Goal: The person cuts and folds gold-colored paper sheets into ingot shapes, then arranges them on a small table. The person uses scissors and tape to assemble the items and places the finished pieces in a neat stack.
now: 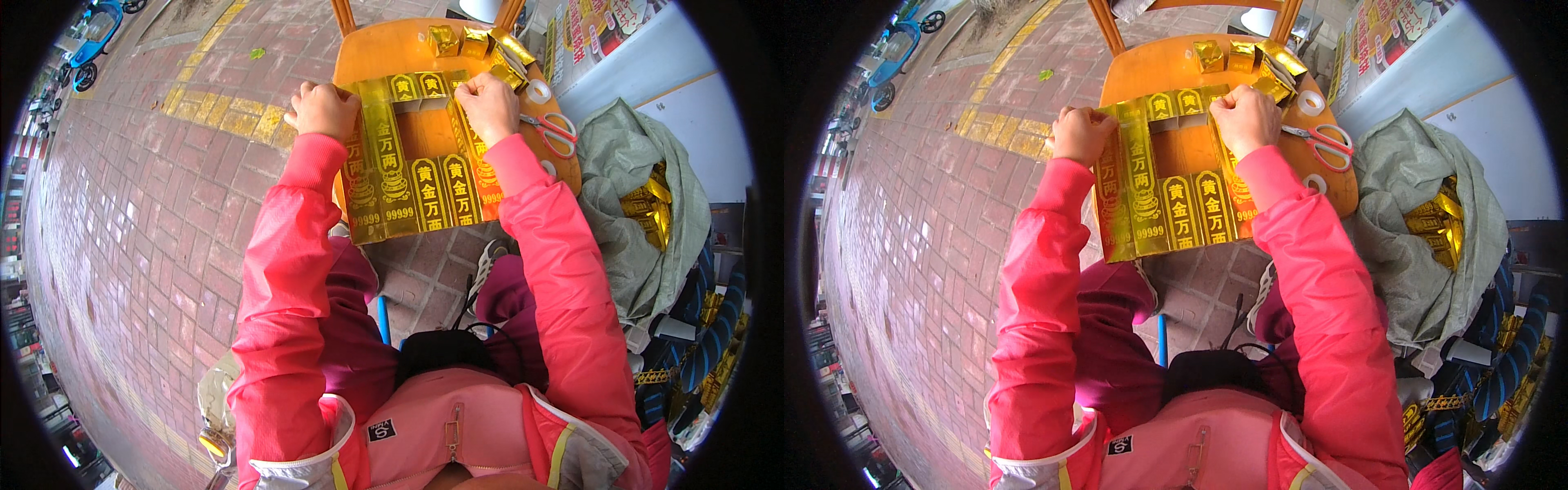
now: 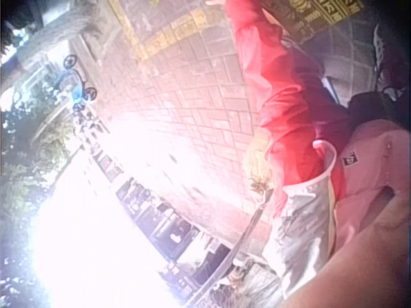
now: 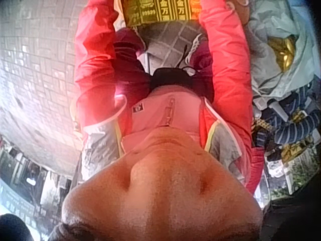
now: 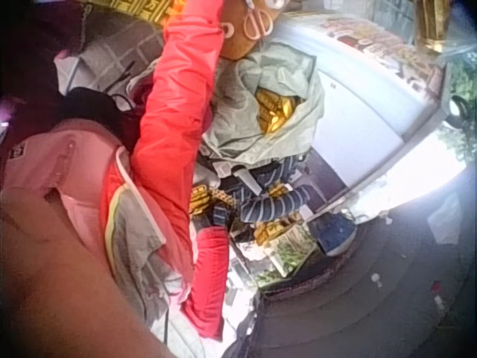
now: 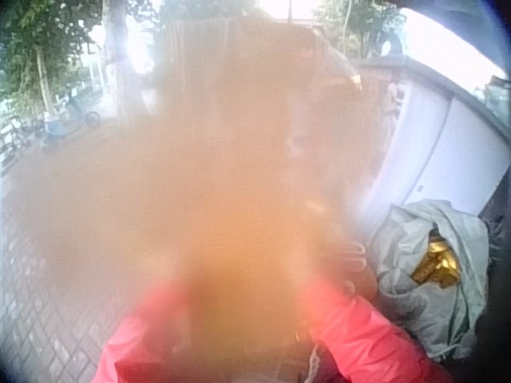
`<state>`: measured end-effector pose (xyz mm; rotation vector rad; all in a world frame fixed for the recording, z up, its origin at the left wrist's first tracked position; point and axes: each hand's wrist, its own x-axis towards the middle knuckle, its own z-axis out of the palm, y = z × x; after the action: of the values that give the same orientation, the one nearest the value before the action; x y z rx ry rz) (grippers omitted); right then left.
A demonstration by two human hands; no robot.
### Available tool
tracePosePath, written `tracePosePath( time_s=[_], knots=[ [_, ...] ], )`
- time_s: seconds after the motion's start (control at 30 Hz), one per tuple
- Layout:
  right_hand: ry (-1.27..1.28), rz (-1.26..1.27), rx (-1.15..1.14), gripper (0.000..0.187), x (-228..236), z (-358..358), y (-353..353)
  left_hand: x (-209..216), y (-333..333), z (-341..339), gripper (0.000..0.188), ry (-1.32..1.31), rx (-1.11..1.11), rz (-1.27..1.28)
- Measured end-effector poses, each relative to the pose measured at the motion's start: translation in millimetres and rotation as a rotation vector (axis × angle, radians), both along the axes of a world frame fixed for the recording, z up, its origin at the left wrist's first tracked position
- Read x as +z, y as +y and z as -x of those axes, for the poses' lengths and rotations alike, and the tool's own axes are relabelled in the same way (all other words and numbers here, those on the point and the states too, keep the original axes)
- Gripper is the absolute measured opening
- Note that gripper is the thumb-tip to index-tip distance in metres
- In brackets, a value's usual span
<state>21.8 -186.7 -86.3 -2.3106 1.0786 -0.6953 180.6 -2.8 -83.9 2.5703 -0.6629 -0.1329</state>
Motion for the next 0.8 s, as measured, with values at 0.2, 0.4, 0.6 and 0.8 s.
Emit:
tracePosePath(
  time_s=[0.2,0.4,0.6,0.8],
  knots=[
    [-0.018,-0.018,-0.011,0.02,-4.0,-0.2,-1.3,-16.3,1.0,-9.1,0.029,-0.177,-0.076,0.057],
    [0.022,-0.116,-0.045,0.025,-1.2,0.9,-1.5,-19.2,4.2,-11.6,0.033,-0.12,-0.129,0.106],
    [0.124,-0.119,-0.14,0.031,5.9,8.2,-7.8,-12.3,9.4,-2.5,0.044,-0.058,-0.044,0.276],
    [-0.062,0.06,0.158,0.017,9.9,0.8,-0.6,-5.9,4.2,14.1,0.035,-0.268,-0.068,0.191]
  ],
)
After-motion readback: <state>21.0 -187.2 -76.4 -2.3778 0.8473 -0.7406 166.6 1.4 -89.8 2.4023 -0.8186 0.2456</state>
